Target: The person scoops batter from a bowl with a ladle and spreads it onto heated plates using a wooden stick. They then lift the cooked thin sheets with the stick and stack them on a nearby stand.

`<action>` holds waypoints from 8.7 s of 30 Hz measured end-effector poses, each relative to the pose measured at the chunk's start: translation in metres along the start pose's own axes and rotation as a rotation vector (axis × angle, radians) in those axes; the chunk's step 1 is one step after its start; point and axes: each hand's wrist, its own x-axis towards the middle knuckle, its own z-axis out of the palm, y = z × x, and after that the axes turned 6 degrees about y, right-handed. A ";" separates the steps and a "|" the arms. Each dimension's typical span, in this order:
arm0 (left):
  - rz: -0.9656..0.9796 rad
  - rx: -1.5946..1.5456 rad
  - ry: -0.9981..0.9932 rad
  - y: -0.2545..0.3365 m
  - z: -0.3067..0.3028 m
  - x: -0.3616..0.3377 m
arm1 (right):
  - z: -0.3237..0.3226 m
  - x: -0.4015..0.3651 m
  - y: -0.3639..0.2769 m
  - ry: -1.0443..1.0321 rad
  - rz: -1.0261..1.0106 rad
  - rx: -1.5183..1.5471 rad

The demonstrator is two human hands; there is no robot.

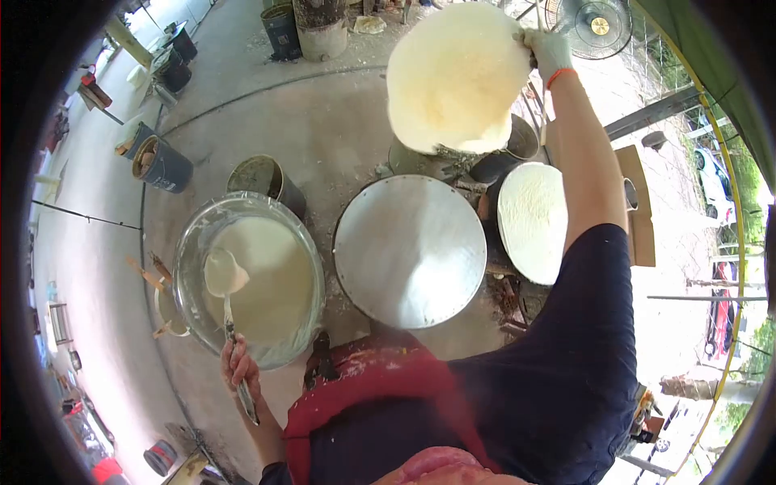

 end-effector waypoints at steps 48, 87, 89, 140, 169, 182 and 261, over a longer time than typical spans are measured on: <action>-0.705 2.452 -0.250 0.095 -0.235 0.174 | 0.196 -0.797 -0.048 -0.186 0.987 0.300; -0.110 1.531 -0.598 -0.020 0.101 -0.080 | 0.051 -0.962 -0.014 0.538 0.855 0.539; -0.425 1.523 -0.629 -0.097 0.107 -0.087 | 0.021 -0.984 0.013 0.695 0.852 0.554; -0.993 1.887 -1.475 -1.164 0.029 -0.193 | -0.560 -0.937 0.458 1.523 1.027 0.233; -0.538 1.952 -0.937 -1.049 0.006 -0.267 | -0.676 -1.088 0.536 0.882 1.019 0.400; -0.568 2.047 -0.817 -1.042 -0.002 -0.268 | -0.712 -1.053 0.531 0.584 1.041 0.599; -0.715 1.949 -1.133 -0.965 0.012 -0.295 | -0.514 -1.065 0.442 1.056 1.280 -0.249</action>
